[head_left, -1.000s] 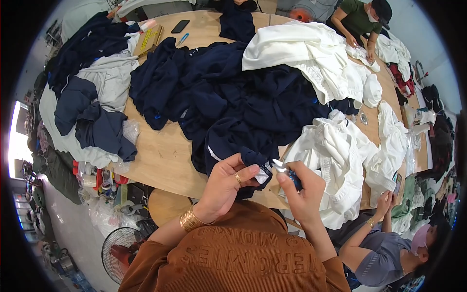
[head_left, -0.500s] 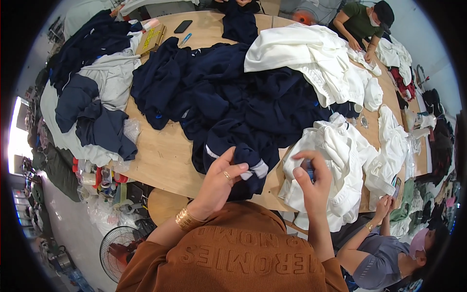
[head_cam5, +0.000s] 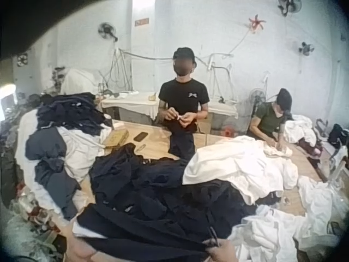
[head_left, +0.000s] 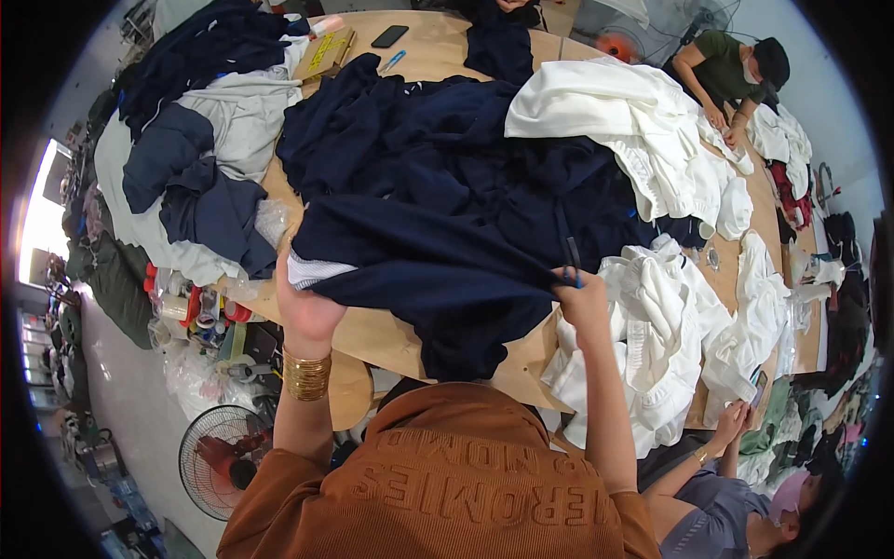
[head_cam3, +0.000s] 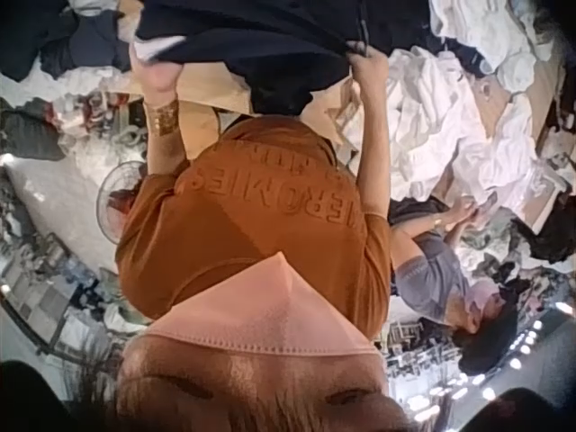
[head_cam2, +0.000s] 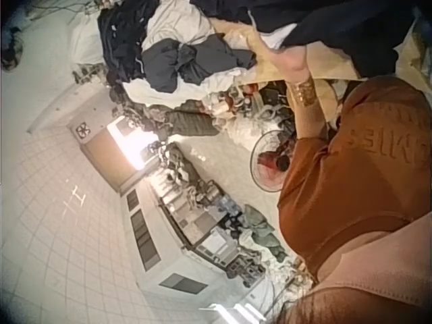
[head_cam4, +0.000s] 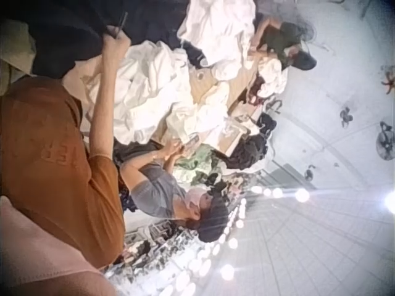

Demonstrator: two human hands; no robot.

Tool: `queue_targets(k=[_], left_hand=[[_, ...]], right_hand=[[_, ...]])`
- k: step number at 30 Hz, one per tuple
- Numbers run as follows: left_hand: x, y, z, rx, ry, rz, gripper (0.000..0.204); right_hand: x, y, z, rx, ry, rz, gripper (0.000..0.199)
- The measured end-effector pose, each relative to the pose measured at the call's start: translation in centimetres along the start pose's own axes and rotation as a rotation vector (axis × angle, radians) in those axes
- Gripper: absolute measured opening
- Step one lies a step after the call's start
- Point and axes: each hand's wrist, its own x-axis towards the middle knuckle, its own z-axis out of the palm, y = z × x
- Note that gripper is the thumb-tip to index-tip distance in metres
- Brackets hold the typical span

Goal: The recorder is using thread snips to remove loose threads and loose fibers from blue and white garments at a factory sorting table.

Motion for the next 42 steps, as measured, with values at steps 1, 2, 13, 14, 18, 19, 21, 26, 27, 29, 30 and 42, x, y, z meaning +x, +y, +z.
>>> queue_targets(k=[1, 2, 13, 14, 18, 19, 21, 26, 27, 29, 30, 42], left_hand=[[-0.3, 0.5, -1.1, -0.059, 0.042, -0.027, 0.041], [-0.4, 0.6, -1.9, -0.12, 0.081, -0.06, 0.04], [-1.5, 0.7, -2.9, -0.161, 0.111, -0.049, 0.042], [-1.2, 0.5, -2.4, -0.141, 0.115, -0.031, 0.041], [-0.3, 1.2, -2.8, -0.081, 0.23, -0.081, 0.038], [-0.2, 1.0, -2.6, -0.079, 0.229, -0.085, 0.038], [0.1, 0.6, -1.7, -0.041, 0.313, -0.052, 0.037], [0.0, 0.2, -1.6, 0.095, 0.523, -0.087, 0.03], [-0.1, 0.2, -1.5, 0.094, 0.523, -0.088, 0.03], [-0.4, 0.2, -1.3, 0.081, 0.552, -0.055, 0.029], [-0.4, 0.2, -1.5, 0.08, 0.553, -0.055, 0.029], [-1.1, -0.1, -0.6, 0.018, 0.464, -0.068, 0.027]], right_hand=[[-0.5, -1.6, -0.7, 0.303, -0.137, 0.24, 0.013], [-1.0, -2.6, -0.9, 0.301, -0.138, 0.241, 0.013], [-4.1, -4.9, -0.6, 0.913, -0.28, 0.133, 0.009], [-4.2, -5.1, -0.5, 0.916, -0.279, 0.132, 0.009], [-5.0, -6.0, 0.5, 0.891, -0.248, 0.176, 0.008], [-5.0, -5.9, 0.5, 0.903, -0.268, 0.176, 0.008], [-5.2, -5.9, 0.6, 0.95, -0.276, 0.178, 0.008], [-5.5, -6.6, 1.0, 0.936, -0.278, 0.153, 0.01], [-5.5, -6.6, 1.0, 0.908, -0.287, 0.14, 0.01], [-5.6, -6.5, 1.1, 0.879, -0.295, 0.13, 0.011], [-5.7, -6.6, 1.2, 0.838, -0.239, 0.15, 0.011], [-5.6, -7.5, -0.5, 0.568, 0.147, 0.065, 0.015]])
